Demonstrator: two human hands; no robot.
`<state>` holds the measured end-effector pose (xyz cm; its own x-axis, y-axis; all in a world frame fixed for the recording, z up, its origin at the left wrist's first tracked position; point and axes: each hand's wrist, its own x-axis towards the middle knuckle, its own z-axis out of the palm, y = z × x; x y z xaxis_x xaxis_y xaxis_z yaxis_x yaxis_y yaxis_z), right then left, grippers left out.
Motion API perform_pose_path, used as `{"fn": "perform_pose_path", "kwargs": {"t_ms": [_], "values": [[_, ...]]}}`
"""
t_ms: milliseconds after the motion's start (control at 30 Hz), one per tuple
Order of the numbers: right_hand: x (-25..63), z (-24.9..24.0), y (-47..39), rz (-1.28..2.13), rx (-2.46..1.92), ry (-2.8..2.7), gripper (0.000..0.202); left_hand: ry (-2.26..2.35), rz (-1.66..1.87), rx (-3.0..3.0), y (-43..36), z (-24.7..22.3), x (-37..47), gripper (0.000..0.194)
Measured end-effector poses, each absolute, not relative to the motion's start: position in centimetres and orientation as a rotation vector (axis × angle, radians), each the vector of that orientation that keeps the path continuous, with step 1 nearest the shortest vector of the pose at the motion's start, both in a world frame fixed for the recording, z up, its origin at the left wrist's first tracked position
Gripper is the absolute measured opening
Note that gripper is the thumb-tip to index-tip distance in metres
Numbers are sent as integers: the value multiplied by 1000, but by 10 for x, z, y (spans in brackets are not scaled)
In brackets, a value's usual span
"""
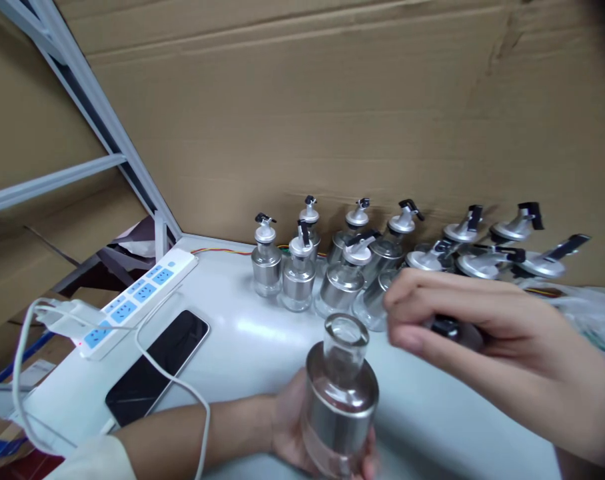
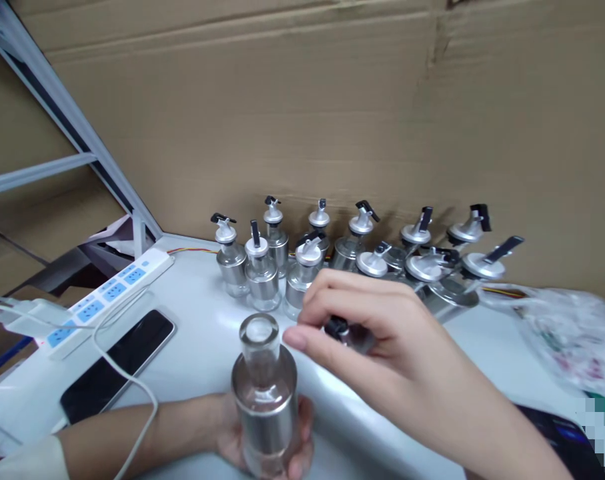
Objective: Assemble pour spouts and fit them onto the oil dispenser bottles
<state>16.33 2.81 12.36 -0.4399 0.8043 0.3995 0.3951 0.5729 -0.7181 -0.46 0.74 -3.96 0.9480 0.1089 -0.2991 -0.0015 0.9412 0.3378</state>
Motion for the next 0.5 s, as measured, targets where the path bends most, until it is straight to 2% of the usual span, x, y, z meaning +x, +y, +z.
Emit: {"fn": "perform_pose_path", "kwargs": {"t_ms": [100,233,400,500], "values": [[157,123,27,720,-990,-1837,33,407,-3,310,2,-52,-1,54],[149,121,29,848,-989,-1610,31,424,-53,330,-1,-65,4,65],[132,120,25,1122,-797,-1110,32,341,-14,335,-1,-64,1,61],[123,119,20,1238,-738,-1024,33,349,-12,340,-1,-61,0,58]]}}
